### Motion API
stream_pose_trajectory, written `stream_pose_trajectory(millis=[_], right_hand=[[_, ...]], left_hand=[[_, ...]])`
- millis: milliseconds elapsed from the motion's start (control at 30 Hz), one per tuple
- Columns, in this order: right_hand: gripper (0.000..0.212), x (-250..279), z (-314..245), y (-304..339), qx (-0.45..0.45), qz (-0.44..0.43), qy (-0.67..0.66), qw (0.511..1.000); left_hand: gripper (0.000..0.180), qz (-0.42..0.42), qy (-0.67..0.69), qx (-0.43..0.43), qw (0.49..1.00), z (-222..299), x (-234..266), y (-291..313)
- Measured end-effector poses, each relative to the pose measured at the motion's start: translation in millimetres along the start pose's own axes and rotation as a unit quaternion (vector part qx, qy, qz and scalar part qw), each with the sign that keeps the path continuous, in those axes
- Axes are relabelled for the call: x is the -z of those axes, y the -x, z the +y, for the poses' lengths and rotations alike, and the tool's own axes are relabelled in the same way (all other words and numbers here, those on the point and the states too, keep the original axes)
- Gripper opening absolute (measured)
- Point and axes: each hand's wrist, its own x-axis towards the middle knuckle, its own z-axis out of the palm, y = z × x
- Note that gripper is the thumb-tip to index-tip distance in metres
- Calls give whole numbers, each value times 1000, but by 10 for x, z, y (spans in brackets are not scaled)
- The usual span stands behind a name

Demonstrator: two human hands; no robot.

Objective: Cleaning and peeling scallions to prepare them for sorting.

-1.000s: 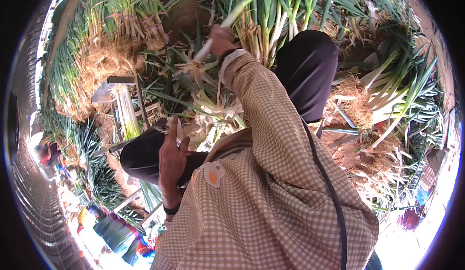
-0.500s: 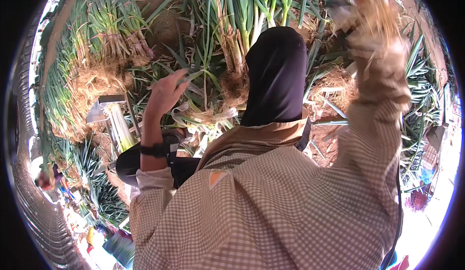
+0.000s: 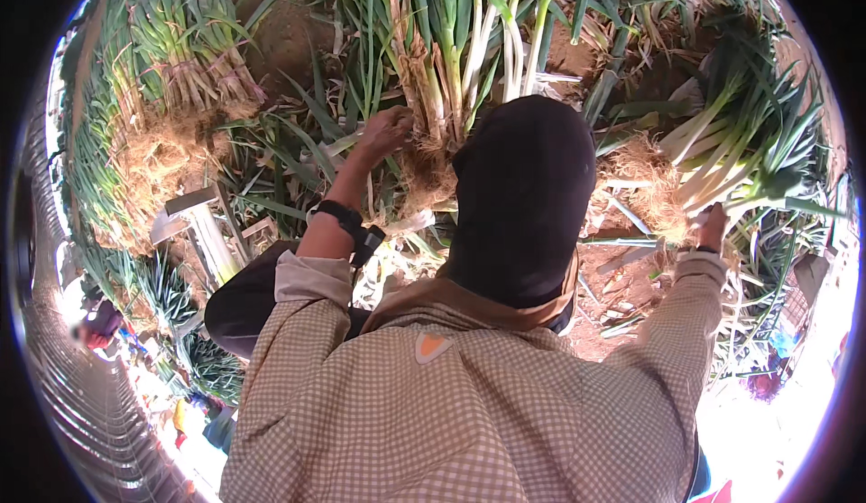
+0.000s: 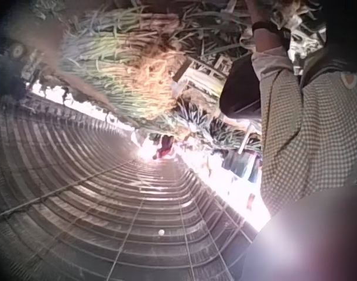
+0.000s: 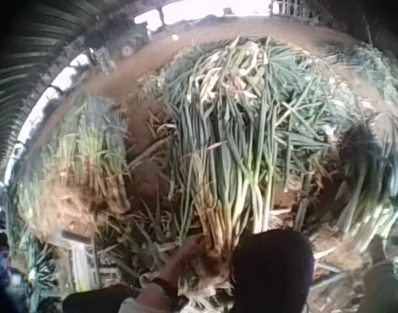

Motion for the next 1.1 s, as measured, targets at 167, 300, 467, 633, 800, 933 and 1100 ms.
stream_pose_trajectory(millis=[167,300,467,633,800,933,1100], right_hand=[[29,261,336,350,-85,52,-74,992],[36,310,163,505,-80,91,-51,991],[63,28,-399,724,-144,15,361,921],[51,282,-840,653,190,65,637,745],[43,-653,-2046,698,444,28,624,643],[35,-2474,-3341,1925,417,-257,219,844],[40,-3773,-3946,3536,398,-580,169,690]], left_hand=[[46,-23,-44,75,996,245,-556,-380],[46,39,-30,156,986,462,-887,-438],[54,99,12,166,981,181,-728,-316],[39,114,349,126,922,201,-142,-149],[24,64,417,64,904,803,733,425],[18,64,470,62,878,1077,1389,1337],[21,100,426,9,899,1462,1804,2367]])
